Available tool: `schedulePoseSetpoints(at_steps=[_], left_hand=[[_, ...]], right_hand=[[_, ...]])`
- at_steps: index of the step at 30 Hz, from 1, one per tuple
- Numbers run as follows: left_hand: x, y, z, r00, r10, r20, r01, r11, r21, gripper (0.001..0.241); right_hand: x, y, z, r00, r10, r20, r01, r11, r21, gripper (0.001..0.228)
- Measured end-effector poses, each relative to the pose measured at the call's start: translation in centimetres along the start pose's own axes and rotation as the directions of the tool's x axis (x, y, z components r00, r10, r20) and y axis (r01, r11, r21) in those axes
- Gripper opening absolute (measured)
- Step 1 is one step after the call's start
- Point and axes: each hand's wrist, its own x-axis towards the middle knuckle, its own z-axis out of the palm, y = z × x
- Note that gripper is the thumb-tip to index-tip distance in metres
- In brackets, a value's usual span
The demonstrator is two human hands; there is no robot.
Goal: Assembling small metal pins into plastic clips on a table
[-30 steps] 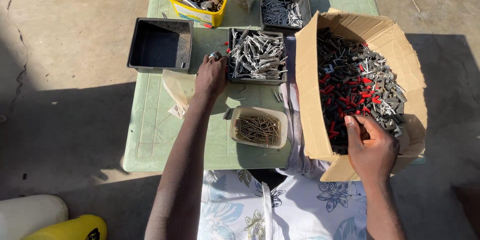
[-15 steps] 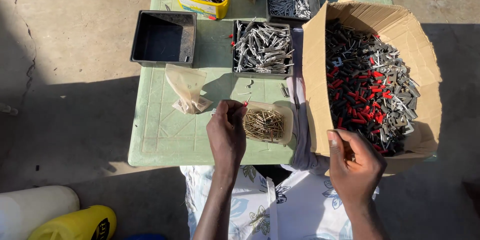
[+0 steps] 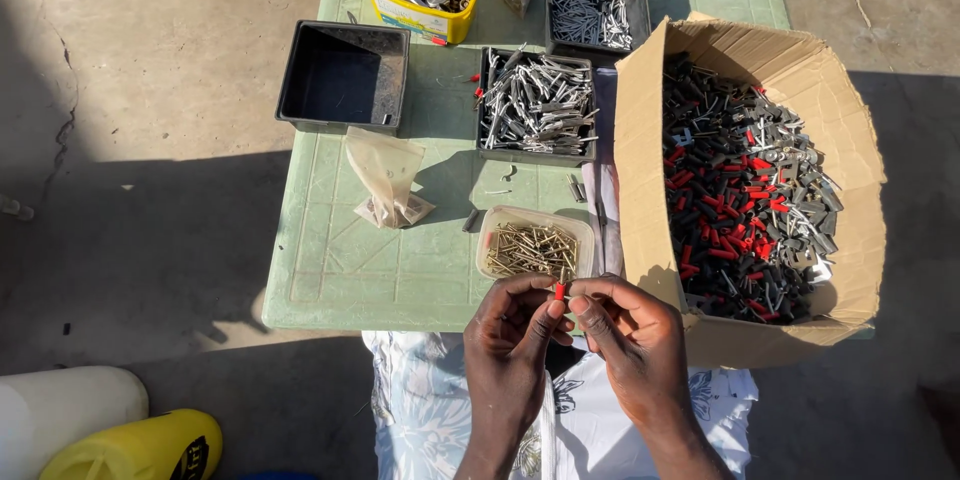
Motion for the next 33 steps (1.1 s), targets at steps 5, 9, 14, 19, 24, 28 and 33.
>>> schedulePoseSetpoints(at_steps=[5, 9, 14, 19, 24, 28, 33], left_hand=[[-0.7, 0.5, 0.2, 0.994, 0.06, 0.086, -0.07, 0.991, 0.111, 0.019], [-1.0, 0.6, 0.3, 0.996, -0.037, 0.085, 0.036, 0.999, 0.019, 0.022], [-1.3, -0.4, 0.2, 0.996, -0.059, 0.069, 0.065, 0.994, -0.084, 0.02], [-1.1, -0.3, 0.2, 0.987, -0.017, 0.158, 0.023, 0.999, -0.04, 0.02], [-0.7, 0.0, -0.6, 0.972, -0.072, 0.226, 0.107, 0.983, -0.15, 0.015], [-0.7, 0.4, -0.6, 0.982, -0.08, 0.172, 0.074, 0.996, 0.04, 0.012], [-1.0, -0.1, -0.6, 0.983, -0.085, 0.162, 0.096, 0.993, -0.063, 0.017]], right_hand=[[0.4, -0.7, -0.4, 1.0, 0.021, 0.012, -0.021, 0.999, -0.025, 0.021], [0.3, -2.0, -0.4, 0.997, -0.016, 0.073, 0.016, 1.0, -0.006, 0.023], [0.2, -0.7, -0.7, 0.997, -0.011, 0.08, 0.011, 1.0, 0.006, 0.023], [0.2, -0.7, -1.0, 0.998, 0.0, 0.069, -0.007, 0.994, 0.111, 0.021], [0.3, -0.1, -1.7, 0.979, -0.068, 0.191, 0.056, 0.996, 0.068, 0.023], [0.3, -0.8, -1.4, 0.968, -0.098, 0.231, 0.096, 0.995, 0.023, 0.028], [0.2, -0.2, -1.7, 0.955, -0.124, 0.27, 0.107, 0.991, 0.077, 0.024]])
